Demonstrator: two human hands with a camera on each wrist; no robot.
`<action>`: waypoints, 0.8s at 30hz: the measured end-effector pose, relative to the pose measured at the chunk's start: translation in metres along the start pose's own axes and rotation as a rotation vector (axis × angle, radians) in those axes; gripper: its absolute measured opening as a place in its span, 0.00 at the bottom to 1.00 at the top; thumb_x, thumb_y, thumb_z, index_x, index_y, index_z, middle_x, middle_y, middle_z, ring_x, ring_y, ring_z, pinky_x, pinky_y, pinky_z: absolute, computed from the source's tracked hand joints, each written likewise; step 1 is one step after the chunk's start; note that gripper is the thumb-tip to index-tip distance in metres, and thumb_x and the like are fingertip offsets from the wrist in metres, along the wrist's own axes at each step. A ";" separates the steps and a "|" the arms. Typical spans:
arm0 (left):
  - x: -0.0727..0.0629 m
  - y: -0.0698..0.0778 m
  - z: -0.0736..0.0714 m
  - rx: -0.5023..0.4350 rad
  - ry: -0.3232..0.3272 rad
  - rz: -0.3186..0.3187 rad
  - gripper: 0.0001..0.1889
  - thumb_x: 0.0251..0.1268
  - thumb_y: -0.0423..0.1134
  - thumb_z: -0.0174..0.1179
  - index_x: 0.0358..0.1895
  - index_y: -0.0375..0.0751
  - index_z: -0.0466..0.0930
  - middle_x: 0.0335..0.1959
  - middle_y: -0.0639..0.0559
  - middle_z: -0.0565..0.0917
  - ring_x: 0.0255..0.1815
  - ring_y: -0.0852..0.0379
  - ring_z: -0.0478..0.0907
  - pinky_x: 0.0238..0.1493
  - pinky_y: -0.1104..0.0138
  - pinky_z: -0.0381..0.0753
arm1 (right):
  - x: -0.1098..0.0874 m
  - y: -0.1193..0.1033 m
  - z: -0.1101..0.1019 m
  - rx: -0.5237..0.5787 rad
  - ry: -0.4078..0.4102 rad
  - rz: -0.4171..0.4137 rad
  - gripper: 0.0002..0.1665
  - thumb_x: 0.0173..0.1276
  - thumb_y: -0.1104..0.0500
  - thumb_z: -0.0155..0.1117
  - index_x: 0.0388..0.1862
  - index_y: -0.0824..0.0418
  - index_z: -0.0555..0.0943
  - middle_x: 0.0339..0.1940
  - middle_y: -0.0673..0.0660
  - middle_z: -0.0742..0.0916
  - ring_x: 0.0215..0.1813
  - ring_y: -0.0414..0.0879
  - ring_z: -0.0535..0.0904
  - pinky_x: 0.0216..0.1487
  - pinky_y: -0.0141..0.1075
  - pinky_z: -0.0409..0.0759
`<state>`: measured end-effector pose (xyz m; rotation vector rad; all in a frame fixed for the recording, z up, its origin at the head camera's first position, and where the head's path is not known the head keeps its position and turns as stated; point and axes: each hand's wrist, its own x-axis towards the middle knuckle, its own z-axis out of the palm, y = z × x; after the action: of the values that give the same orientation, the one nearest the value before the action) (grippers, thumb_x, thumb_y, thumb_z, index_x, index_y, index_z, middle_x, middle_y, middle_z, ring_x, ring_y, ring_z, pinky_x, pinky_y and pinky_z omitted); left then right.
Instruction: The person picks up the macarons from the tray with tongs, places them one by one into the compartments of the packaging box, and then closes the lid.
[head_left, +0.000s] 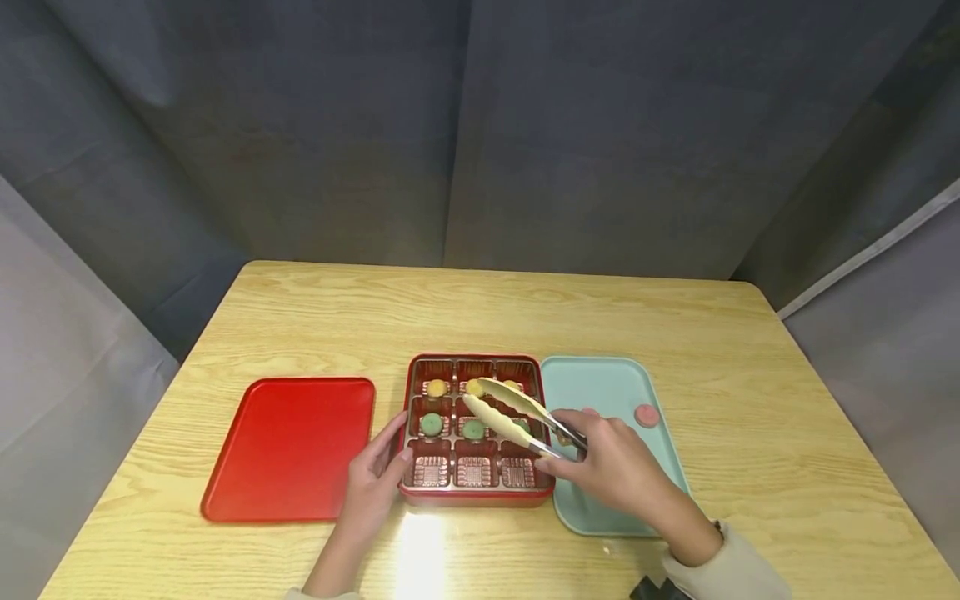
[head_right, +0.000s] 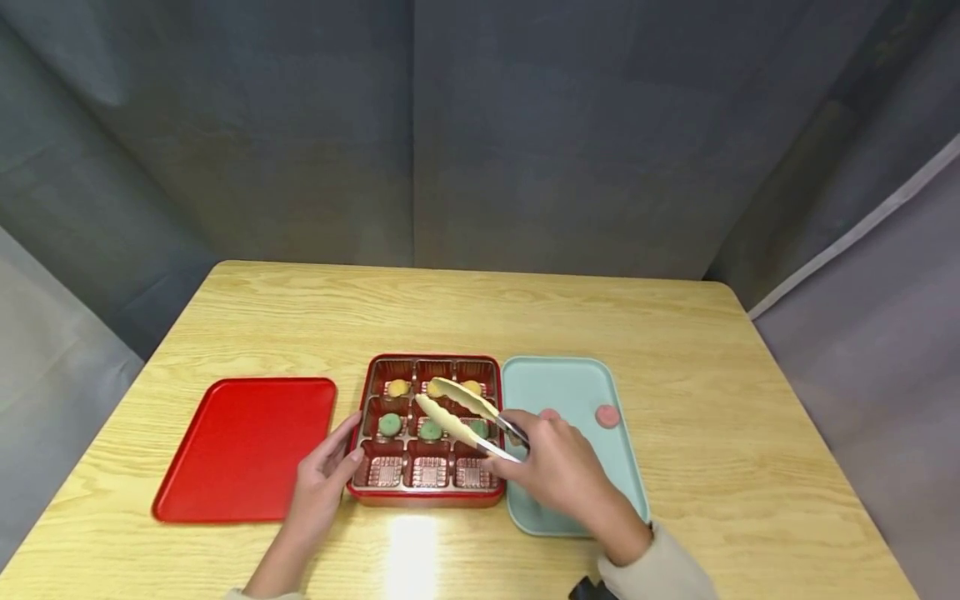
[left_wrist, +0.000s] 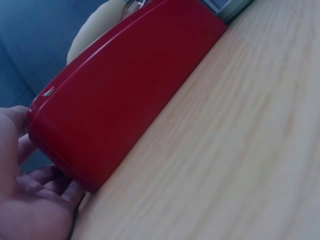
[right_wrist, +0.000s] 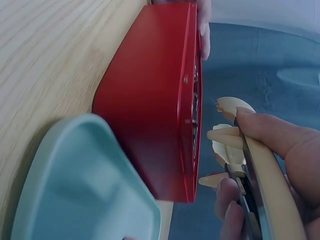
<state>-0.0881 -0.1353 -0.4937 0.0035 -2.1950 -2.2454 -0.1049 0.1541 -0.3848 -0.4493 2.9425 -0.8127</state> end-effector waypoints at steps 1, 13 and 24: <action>0.000 0.000 0.000 0.001 -0.001 -0.001 0.27 0.67 0.35 0.55 0.69 0.51 0.64 0.73 0.49 0.60 0.73 0.56 0.55 0.65 0.77 0.61 | -0.001 0.002 -0.001 0.005 0.002 -0.001 0.30 0.50 0.45 0.74 0.52 0.55 0.81 0.20 0.48 0.74 0.19 0.36 0.62 0.15 0.27 0.61; -0.001 0.000 0.001 -0.010 0.007 0.006 0.27 0.67 0.32 0.54 0.69 0.49 0.64 0.73 0.50 0.60 0.72 0.57 0.56 0.64 0.77 0.64 | -0.016 0.028 -0.013 -0.062 0.091 0.044 0.30 0.49 0.47 0.75 0.51 0.55 0.82 0.21 0.47 0.72 0.27 0.40 0.61 0.19 0.28 0.61; 0.000 0.000 0.000 0.011 0.007 -0.006 0.27 0.67 0.34 0.54 0.69 0.51 0.64 0.73 0.49 0.60 0.73 0.56 0.55 0.65 0.77 0.62 | -0.033 0.055 -0.020 -0.040 0.086 0.123 0.36 0.49 0.43 0.74 0.52 0.63 0.80 0.27 0.50 0.83 0.28 0.42 0.72 0.26 0.31 0.70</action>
<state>-0.0877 -0.1349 -0.4936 0.0186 -2.2066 -2.2334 -0.0907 0.2182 -0.3962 -0.2387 3.0338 -0.7797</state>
